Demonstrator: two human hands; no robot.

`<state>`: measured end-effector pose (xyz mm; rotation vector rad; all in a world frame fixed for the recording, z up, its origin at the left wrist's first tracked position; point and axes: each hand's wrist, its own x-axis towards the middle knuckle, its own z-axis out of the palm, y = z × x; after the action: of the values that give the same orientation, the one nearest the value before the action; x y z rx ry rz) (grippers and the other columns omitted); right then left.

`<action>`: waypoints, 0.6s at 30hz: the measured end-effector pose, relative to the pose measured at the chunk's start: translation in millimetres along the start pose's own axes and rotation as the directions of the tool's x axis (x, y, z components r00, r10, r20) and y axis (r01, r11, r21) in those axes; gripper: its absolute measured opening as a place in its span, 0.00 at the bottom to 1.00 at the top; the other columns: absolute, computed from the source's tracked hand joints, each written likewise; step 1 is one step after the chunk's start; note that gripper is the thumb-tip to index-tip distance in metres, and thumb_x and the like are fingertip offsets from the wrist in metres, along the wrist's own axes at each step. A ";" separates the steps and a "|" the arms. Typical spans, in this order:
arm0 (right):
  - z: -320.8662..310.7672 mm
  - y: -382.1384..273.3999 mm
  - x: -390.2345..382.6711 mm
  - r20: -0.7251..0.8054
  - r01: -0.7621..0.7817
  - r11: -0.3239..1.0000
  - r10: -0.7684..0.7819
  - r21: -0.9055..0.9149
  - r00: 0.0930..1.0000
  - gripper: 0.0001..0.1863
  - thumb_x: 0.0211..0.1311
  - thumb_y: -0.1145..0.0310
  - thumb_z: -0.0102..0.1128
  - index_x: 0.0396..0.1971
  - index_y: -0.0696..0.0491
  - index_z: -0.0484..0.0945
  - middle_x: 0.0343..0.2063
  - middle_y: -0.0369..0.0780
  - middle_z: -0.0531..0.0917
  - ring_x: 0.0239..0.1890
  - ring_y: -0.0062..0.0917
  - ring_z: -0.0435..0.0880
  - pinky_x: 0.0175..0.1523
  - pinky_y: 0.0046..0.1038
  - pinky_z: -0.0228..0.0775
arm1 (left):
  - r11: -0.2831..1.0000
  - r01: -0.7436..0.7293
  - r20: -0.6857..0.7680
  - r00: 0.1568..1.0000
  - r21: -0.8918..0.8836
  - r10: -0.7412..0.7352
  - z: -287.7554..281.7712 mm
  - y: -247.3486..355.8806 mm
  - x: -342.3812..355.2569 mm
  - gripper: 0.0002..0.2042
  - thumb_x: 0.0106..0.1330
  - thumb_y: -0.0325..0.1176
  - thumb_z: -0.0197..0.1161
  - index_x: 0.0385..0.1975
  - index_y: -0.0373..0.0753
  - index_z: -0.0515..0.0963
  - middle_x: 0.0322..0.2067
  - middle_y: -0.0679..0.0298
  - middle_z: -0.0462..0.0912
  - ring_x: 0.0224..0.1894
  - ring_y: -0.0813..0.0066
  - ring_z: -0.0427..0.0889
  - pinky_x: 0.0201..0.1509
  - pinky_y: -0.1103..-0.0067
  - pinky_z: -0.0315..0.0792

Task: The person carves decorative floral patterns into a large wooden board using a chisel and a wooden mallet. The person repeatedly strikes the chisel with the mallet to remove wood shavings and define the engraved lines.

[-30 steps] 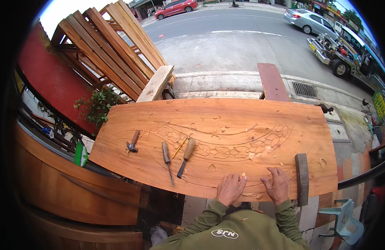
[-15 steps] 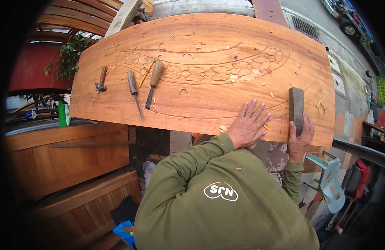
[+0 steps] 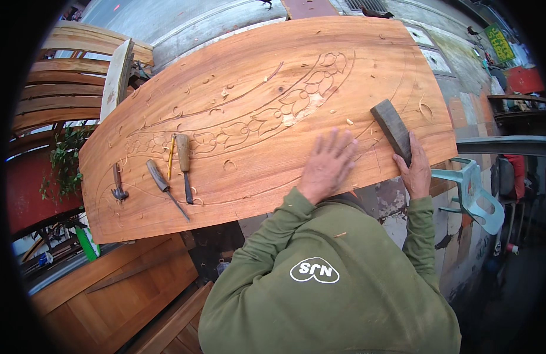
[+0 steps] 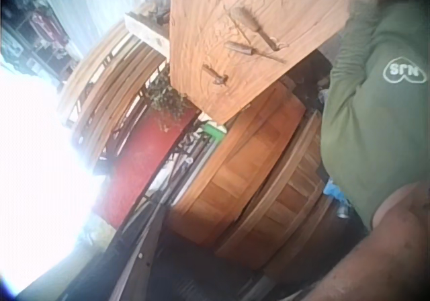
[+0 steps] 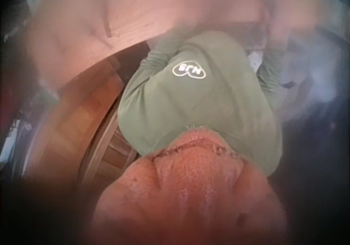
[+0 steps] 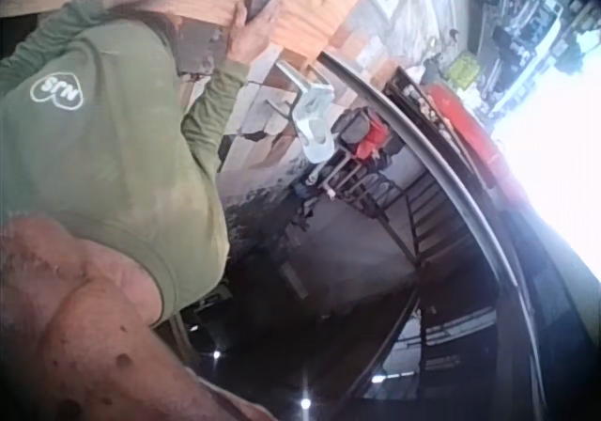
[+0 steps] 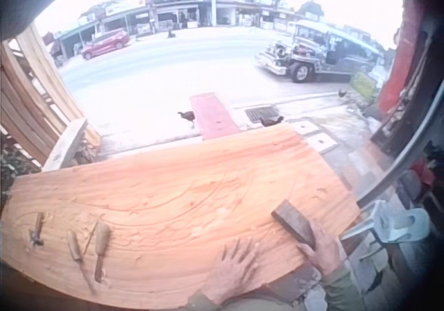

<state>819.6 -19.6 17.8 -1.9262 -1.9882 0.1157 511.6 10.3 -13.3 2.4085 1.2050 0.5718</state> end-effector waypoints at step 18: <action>4.6 -5.2 -5.6 -0.031 -0.118 0.993 0.117 -0.030 0.993 0.49 0.61 0.55 0.79 0.81 0.46 0.64 0.57 0.48 0.84 0.58 0.46 0.82 0.64 0.46 0.73 | 0.942 0.330 -0.406 0.869 0.054 -0.281 -59.7 -111.9 -9.0 0.04 0.68 0.28 0.70 0.39 0.40 0.82 0.41 0.61 0.85 0.47 0.54 0.81 0.51 0.64 0.78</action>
<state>813.2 -24.6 13.9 -2.0532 -1.8684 0.0865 402.2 74.6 -21.3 2.1863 1.7985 0.9336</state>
